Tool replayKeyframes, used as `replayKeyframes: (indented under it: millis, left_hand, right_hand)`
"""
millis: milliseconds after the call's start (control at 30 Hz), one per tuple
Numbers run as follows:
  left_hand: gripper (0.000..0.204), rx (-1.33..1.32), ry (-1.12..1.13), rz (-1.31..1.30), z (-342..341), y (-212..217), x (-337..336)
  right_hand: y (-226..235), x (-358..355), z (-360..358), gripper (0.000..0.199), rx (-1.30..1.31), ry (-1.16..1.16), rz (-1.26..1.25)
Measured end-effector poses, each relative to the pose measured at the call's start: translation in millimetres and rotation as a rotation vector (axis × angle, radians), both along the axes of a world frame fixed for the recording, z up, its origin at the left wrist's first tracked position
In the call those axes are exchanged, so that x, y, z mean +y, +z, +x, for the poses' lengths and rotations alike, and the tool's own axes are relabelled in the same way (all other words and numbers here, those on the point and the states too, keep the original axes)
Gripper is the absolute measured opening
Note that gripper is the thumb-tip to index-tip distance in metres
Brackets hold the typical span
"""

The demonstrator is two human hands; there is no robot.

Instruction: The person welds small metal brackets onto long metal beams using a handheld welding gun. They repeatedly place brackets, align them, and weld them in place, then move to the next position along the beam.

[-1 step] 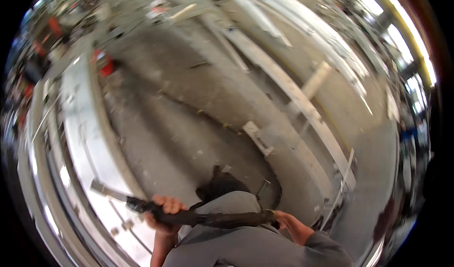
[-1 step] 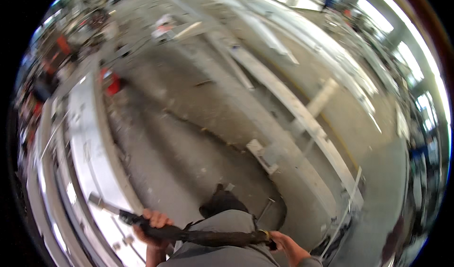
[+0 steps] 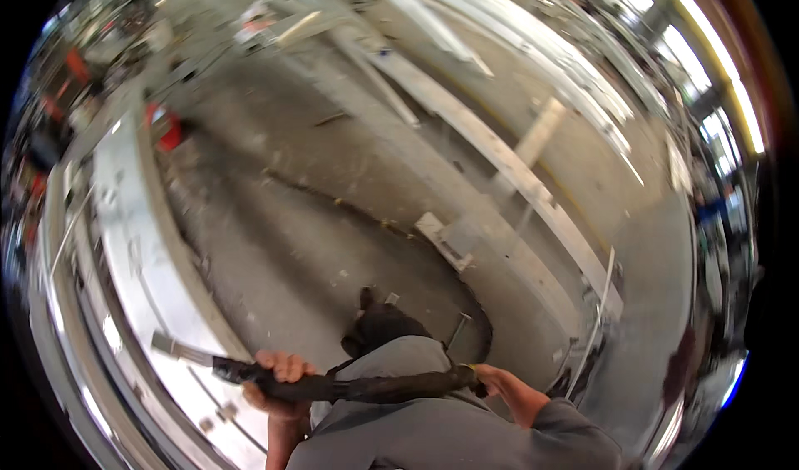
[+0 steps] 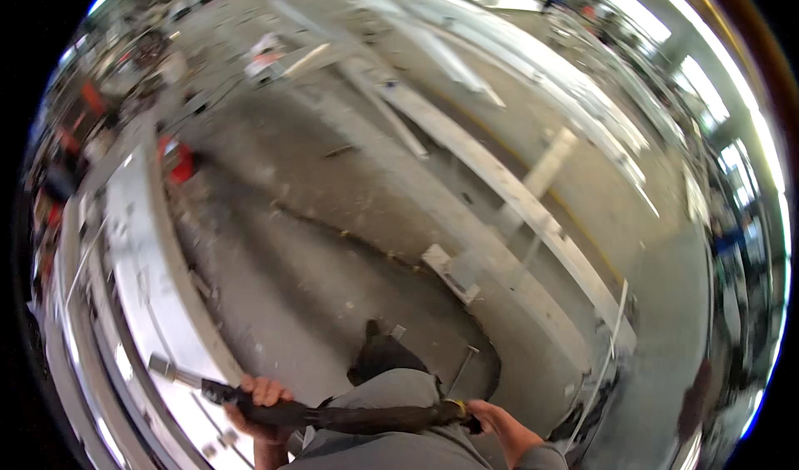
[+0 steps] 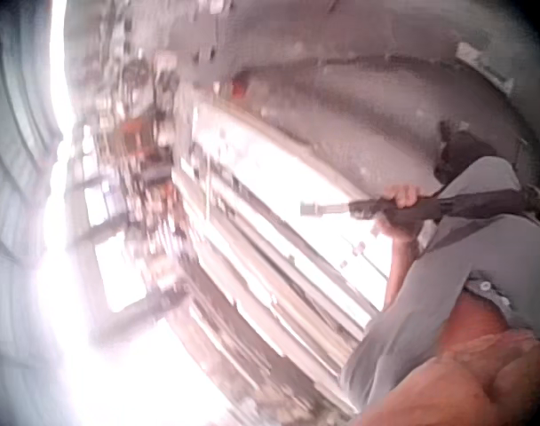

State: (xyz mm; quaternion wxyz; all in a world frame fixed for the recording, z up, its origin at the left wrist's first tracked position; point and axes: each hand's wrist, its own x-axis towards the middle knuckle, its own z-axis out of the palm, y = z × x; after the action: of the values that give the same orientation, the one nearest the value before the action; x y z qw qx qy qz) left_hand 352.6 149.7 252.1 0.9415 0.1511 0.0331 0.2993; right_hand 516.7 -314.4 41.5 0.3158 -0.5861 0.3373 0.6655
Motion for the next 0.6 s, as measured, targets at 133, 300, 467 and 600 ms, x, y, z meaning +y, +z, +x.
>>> replayKeyframes:
  millis: [133, 300, 467, 600]
  left_hand:
    - [0.041, 0.01, -0.019, -0.052, 39.4, -3.0, 41.2]
    - [0.034, 0.54, 0.059, 0.121, 111.9, 40.4, 63.4]
    - [0.052, 0.48, -0.362, 0.318, 179.3, -5.9, 123.0]
    - [0.051, 0.372, -0.792, 0.295, 272.2, -0.6, 134.2]
  right_hand:
    - [-3.1, 73.4, 27.0, 0.028, -0.011, -0.095, -0.083]
    - [-37.5, 158.1, 26.0, 0.02, -0.11, -0.29, -0.11]
    - [-95.9, 170.4, -34.7, 0.024, -0.134, -0.671, -0.171]
    - [-59.3, 199.6, -67.8, 0.024, -0.237, -0.915, -0.223]
